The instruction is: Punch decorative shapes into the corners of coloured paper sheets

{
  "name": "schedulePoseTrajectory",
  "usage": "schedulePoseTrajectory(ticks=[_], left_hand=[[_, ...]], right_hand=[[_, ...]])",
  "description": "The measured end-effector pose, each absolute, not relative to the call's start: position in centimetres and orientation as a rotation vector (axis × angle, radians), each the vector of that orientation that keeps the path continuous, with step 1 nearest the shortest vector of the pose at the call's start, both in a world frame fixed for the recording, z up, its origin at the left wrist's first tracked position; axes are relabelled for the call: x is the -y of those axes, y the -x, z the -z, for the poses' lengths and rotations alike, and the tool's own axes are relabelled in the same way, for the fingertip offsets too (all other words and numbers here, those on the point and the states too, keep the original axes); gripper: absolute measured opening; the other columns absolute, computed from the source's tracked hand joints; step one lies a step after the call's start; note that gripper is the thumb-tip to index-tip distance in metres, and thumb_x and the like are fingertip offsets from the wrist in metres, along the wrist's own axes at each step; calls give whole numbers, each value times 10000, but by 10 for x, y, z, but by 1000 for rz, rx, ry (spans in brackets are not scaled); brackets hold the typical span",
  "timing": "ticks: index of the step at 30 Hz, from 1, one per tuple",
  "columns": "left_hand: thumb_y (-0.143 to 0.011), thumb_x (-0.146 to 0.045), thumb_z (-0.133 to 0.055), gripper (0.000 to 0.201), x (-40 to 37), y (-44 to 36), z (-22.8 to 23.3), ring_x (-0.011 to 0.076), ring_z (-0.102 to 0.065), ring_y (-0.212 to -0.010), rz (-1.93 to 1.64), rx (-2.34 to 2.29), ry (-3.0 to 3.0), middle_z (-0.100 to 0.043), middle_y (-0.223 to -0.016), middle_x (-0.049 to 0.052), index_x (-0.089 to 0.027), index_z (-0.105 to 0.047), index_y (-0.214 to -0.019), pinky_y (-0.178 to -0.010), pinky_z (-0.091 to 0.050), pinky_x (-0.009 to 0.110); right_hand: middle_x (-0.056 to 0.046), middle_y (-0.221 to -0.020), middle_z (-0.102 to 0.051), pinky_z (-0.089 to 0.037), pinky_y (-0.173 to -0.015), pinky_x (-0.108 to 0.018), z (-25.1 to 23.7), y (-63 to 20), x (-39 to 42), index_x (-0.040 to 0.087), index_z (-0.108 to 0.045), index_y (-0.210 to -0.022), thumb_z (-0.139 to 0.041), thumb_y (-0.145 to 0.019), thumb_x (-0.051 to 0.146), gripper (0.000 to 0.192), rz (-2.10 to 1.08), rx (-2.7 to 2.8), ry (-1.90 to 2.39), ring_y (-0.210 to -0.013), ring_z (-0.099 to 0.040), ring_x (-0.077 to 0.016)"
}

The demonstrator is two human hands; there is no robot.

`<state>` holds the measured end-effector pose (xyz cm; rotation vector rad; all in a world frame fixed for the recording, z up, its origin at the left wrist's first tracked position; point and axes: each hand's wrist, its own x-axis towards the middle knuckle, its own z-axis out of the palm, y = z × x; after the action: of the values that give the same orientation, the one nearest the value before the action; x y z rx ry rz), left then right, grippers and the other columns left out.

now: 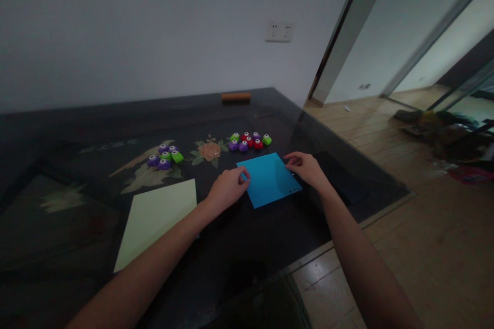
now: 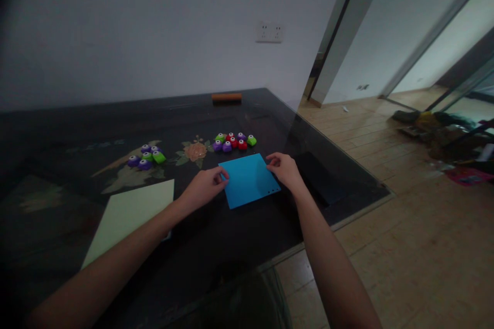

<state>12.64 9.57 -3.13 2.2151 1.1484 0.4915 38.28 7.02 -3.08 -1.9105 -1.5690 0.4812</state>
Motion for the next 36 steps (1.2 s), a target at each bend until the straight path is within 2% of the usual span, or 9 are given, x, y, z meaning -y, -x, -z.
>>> schedulePoseTrajectory(ticks=[6,11,14,18,21,27,32,36], left_hand=[[-772,-240,-558,132,-91,-128,30,193,-587,-686,-444,-1153,-2288,-620,-762,20,-218,-605,-893,-583,-419,281],[-781,-222,-571,186,-67,-139,21,247,-539,-976,-530,-1006,-2541,-576,-1044,81,-210,-603,-964,-820,-446,369],[-773,-252,-596,295,-51,-146,19,286,-477,-1126,-475,-922,-2638,-536,-1209,96,-225,-577,-1066,-922,-405,444],[-783,-265,-576,388,-43,-149,24,289,-382,-1264,-422,-888,-2702,-498,-1324,92,-237,-530,-1167,-1051,-265,528],[-797,-253,-539,394,-43,-148,28,270,-355,-1299,-388,-907,-2712,-487,-1358,83,-238,-521,-1190,-1075,-223,541],[-832,-278,-481,364,-44,-148,30,247,-384,-1296,-356,-884,-2710,-508,-1357,76,-225,-535,-1188,-1070,-248,536],[-838,-268,-470,359,-43,-148,31,245,-424,-1268,-375,-890,-2700,-538,-1329,83,-209,-543,-1185,-1066,-254,545],[-841,-251,-469,349,-43,-148,31,252,-422,-1269,-380,-899,-2675,-547,-1320,78,-218,-540,-1181,-1054,-222,612]], right_hand=[[-35,-770,-644,-452,-594,-276,34,-384,-71,178,-685,-933,-664,-684,140,253,-488,1592,1907,-676,-575,-157],[-54,-826,-631,-455,-661,-300,37,-378,-77,169,-674,-977,-631,-739,177,242,-363,1651,1873,-725,-572,-170],[-84,-929,-611,-449,-770,-327,38,-368,-88,166,-670,-991,-594,-785,198,222,-274,1739,1798,-847,-572,-196],[-103,-1030,-596,-391,-897,-373,35,-349,-109,183,-671,-983,-579,-805,192,201,-205,1926,1790,-990,-528,-229],[-92,-1030,-583,-379,-889,-388,32,-337,-121,210,-668,-969,-579,-813,214,180,-166,2016,1842,-1017,-492,-238],[-93,-1059,-555,-374,-855,-409,35,-321,-128,229,-655,-928,-589,-814,249,133,-167,2076,1884,-1070,-428,-270],[-91,-1043,-551,-379,-849,-406,37,-318,-125,218,-634,-904,-592,-808,229,106,-174,2060,1870,-1050,-447,-262],[-90,-1034,-549,-382,-845,-411,36,-319,-124,212,-628,-894,-584,-814,229,93,-176,2064,1858,-1038,-457,-259]])
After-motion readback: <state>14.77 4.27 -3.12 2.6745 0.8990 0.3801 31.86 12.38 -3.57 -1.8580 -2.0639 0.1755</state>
